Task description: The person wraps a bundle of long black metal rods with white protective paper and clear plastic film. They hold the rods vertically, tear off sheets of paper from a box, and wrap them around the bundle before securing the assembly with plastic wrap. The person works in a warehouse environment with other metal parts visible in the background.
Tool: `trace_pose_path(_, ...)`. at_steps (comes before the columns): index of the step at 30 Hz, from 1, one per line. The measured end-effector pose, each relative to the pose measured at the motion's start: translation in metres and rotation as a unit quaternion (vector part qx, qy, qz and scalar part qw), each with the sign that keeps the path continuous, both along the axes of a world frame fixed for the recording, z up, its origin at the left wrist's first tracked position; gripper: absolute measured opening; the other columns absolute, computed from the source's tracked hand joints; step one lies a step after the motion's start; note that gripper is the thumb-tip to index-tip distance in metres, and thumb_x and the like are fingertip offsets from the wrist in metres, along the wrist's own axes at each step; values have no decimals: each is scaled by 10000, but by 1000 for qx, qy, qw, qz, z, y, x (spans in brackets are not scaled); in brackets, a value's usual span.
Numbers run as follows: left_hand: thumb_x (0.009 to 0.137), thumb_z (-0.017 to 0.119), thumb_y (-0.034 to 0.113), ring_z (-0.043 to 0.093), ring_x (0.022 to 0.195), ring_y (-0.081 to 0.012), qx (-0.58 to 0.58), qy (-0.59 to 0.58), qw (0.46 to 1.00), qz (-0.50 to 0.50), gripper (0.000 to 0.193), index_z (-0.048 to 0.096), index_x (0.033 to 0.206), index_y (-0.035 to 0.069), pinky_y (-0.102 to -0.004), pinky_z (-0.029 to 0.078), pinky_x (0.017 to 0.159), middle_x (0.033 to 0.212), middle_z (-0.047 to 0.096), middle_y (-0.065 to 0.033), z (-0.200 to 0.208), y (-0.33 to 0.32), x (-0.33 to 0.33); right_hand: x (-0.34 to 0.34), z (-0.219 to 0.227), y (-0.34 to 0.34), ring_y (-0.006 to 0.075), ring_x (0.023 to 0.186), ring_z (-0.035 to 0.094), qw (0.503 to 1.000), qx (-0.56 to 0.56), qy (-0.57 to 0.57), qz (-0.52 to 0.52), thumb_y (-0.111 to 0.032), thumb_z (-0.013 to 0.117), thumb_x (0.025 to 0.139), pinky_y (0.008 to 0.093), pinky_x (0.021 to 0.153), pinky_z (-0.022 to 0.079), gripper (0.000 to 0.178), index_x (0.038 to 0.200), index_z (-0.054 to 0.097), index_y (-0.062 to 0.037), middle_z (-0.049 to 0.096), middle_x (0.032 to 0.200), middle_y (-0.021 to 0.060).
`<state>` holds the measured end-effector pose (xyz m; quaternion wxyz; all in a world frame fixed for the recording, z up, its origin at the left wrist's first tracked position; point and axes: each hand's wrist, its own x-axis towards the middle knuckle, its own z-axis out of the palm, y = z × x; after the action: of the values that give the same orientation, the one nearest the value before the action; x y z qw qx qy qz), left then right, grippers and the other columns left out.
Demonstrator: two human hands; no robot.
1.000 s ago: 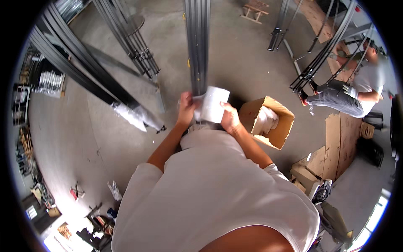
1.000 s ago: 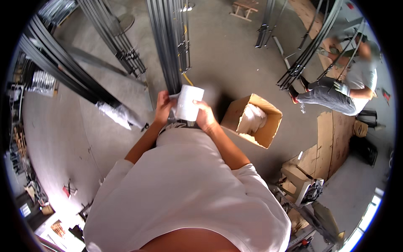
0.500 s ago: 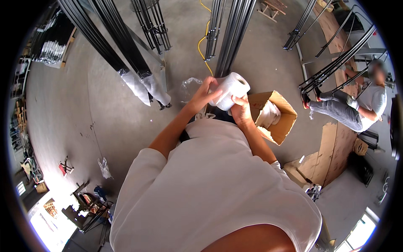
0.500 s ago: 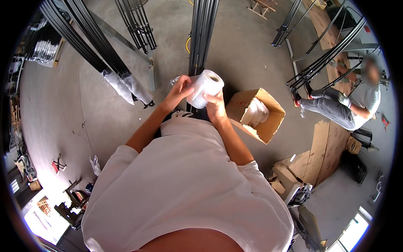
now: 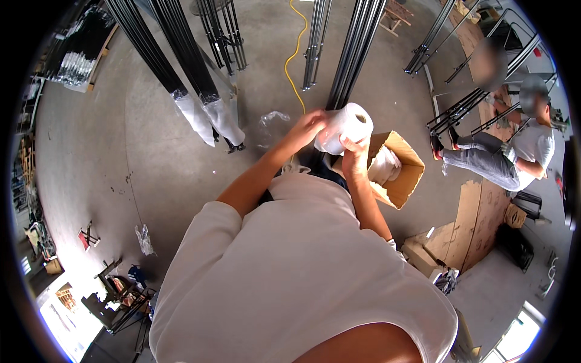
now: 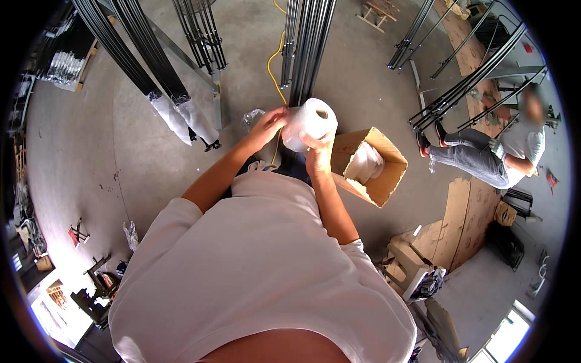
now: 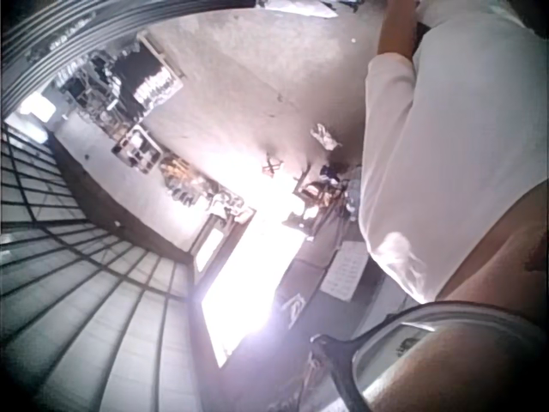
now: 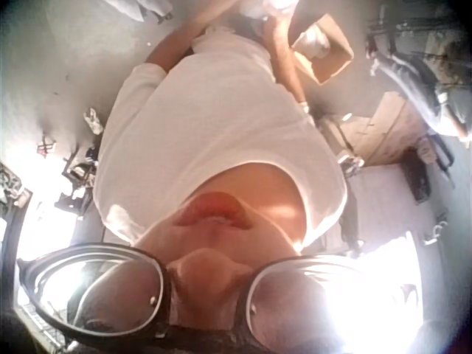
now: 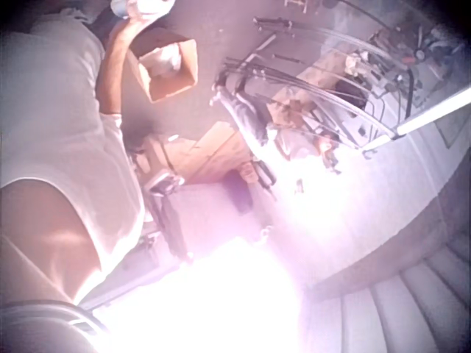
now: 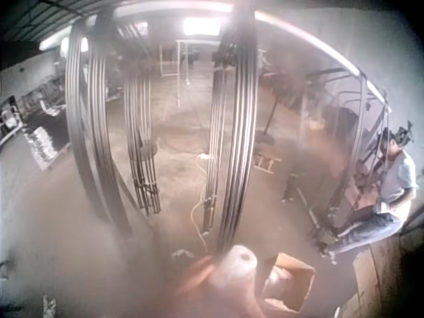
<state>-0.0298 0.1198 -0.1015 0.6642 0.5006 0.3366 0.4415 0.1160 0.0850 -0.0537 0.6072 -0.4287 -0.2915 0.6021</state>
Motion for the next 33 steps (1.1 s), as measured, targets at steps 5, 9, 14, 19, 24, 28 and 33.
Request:
trace_pose_path(5, 848, 462, 87, 500, 748, -142, 56, 75, 994, 57, 110, 479, 916, 2, -271, 408, 688, 780, 528, -65, -2, 4, 11, 9, 12, -3, 196, 1006, 442, 999, -5, -40, -8, -95, 748, 539, 335, 909, 322, 697, 1135, 389, -55, 476, 1060, 63)
trace_pose_path(9, 867, 423, 70, 487, 710, -132, 155, 143, 973, 95, 78, 448, 898, 3, -276, 414, 666, 741, 498, -58, -6, 7, 17, 21, 9, 2, 193, 980, 449, 998, 2, -64, -10, -127, 733, 543, 336, 892, 337, 664, 1112, 400, -51, 483, 1020, 65)
trace_pose_path(14, 854, 422, 49, 479, 650, -143, 161, 139, 967, 137, 44, 426, 860, 6, -282, 420, 617, 720, 484, -76, -17, 13, 24, 16, 17, 4, 199, 935, 468, 989, -50, -120, -76, -140, 737, 540, 338, 835, 389, 643, 1080, 403, -42, 477, 993, 79)
trace_pose_path(19, 827, 460, 56, 521, 673, -210, 129, 133, 975, 119, 78, 443, 881, 2, -312, 429, 620, 740, 516, -123, -18, 16, 25, 18, 12, 8, 202, 918, 477, 965, -38, -231, -121, -147, 732, 556, 338, 817, 413, 618, 1064, 401, -27, 488, 970, 88)
trace_pose_path(24, 823, 476, 57, 520, 663, -193, 149, 159, 968, 126, 91, 438, 886, 4, -296, 428, 612, 734, 518, -120, -19, 19, 24, 26, 15, 13, 193, 909, 475, 982, -113, -120, -97, -195, 737, 569, 339, 819, 394, 607, 1051, 410, -25, 496, 970, 83)
trace_pose_path(28, 814, 477, 21, 515, 732, -170, 120, 144, 979, 85, 119, 437, 926, 26, -293, 422, 654, 822, 519, -70, -20, 21, 20, 26, 12, 14, 195, 912, 469, 981, -122, -110, -103, -231, 738, 578, 339, 831, 374, 628, 1059, 398, -14, 489, 986, 85)
trace_pose_path(33, 778, 495, -41, 454, 866, -114, 35, -69, 992, -95, 333, 415, 1080, 75, -268, 396, 784, 989, 459, 3, 26, 15, 18, 32, 15, 23, 222, 934, 470, 962, -176, -165, -126, -251, 740, 577, 356, 838, 380, 683, 1092, 366, -4, 478, 1008, 115)
